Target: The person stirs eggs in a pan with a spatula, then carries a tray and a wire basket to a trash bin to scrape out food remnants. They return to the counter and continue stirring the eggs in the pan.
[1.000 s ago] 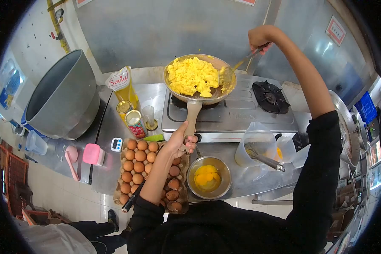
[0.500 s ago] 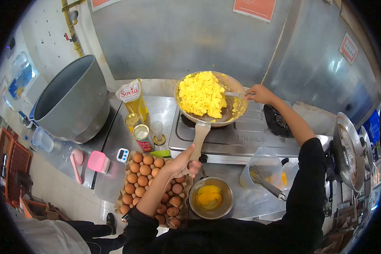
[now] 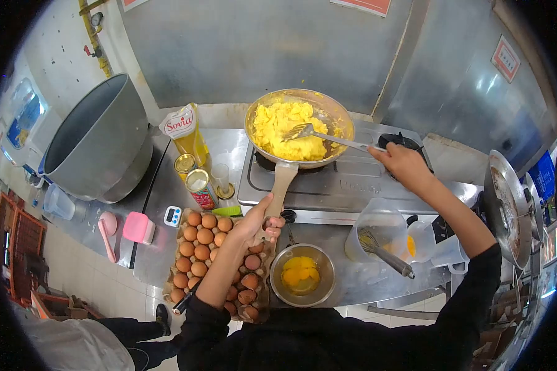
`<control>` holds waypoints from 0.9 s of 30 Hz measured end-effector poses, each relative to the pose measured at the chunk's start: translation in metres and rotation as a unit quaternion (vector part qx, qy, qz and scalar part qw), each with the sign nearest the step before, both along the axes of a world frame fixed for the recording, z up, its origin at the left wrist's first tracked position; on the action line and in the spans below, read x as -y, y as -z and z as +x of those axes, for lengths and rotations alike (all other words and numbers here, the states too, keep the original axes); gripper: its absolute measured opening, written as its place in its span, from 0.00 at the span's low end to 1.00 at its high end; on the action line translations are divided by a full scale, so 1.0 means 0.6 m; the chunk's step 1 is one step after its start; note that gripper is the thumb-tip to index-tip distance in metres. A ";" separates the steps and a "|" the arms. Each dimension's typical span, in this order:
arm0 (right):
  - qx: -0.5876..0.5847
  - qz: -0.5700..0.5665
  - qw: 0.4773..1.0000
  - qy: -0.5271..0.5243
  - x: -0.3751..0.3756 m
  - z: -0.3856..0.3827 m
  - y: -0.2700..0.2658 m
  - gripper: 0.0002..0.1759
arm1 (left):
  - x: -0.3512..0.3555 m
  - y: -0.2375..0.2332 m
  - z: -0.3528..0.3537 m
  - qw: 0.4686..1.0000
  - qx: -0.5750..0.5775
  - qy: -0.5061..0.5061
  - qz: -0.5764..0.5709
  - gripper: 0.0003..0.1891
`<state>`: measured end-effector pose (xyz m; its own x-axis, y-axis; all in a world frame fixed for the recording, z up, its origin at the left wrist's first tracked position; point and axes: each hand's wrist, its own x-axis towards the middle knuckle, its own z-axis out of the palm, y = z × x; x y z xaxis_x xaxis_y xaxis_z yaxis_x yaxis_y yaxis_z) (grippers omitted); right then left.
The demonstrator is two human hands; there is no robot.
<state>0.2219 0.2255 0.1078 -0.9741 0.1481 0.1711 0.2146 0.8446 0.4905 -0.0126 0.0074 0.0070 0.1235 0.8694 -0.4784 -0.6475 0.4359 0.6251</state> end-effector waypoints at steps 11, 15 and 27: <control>-0.056 -0.120 0.988 0.079 0.100 -0.105 0.019 0.16 | 0.002 -0.002 0.005 1.000 -0.016 -0.009 0.007 0.18; -0.072 -0.202 0.974 0.078 -0.031 -0.172 0.024 0.16 | 0.006 0.013 -0.002 0.999 -0.014 -0.007 0.048 0.20; -0.119 -0.332 0.921 0.165 0.094 0.005 -0.121 0.16 | -0.035 0.210 0.061 0.969 0.129 -0.192 -0.084 0.18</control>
<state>0.2250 0.1689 0.1806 -0.8033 0.5791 0.1393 0.5486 0.8105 -0.2053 0.0242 0.0286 -0.1192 -0.0593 0.7878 -0.6130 -0.9069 0.2141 0.3629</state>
